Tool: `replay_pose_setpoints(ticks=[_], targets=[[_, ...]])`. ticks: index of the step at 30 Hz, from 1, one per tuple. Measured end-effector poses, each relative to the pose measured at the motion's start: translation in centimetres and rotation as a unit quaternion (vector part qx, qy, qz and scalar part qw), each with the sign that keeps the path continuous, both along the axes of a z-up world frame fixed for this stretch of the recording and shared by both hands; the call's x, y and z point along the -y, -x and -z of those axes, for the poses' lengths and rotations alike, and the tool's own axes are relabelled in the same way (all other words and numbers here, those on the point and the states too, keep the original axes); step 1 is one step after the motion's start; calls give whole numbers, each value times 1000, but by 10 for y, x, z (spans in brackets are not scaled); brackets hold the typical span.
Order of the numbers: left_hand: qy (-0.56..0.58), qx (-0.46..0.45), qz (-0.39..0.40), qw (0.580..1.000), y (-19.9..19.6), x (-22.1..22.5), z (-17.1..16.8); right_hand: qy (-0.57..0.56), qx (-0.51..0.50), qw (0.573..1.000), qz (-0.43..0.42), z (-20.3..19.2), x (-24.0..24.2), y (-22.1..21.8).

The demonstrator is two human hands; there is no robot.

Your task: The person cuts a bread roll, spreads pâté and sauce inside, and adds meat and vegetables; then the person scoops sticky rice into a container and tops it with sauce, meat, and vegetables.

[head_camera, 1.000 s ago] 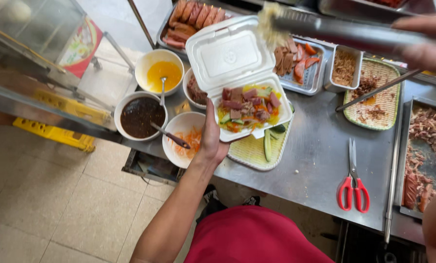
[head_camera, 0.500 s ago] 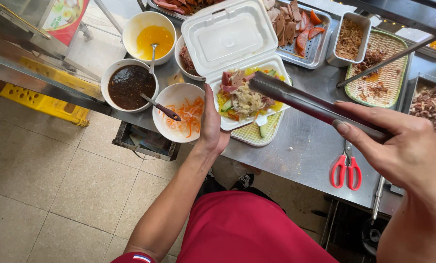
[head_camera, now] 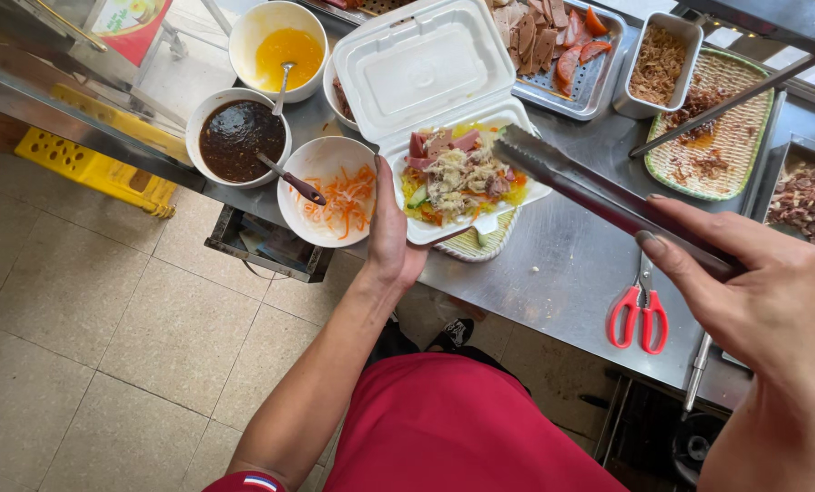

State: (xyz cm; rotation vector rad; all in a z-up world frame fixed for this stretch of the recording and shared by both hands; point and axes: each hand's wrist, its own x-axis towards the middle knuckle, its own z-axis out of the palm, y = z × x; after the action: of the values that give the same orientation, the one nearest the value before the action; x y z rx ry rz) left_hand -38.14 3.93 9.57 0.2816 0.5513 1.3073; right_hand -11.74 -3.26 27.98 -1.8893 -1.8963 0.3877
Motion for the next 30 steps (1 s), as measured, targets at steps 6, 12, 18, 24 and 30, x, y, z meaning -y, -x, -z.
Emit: replay_pose_setpoints(ticks=[6,12,18,24,30], targets=[[-13,4,-9,1000,-9,11,2,-36,-58,993,-92,18,2,-5],[-39,-3,-32,999,-16,26,-3,5,-104,993,-48,28,7,-8],[-43,-35,-75,996,-13,49,-10,29,-227,973,-42,63,4,-32],[2,-74,-114,991,10,73,-8,40,-317,942,106,165,9,-80],[0,-175,-186,967,82,107,-18,-100,3,987,127,325,42,-79]])
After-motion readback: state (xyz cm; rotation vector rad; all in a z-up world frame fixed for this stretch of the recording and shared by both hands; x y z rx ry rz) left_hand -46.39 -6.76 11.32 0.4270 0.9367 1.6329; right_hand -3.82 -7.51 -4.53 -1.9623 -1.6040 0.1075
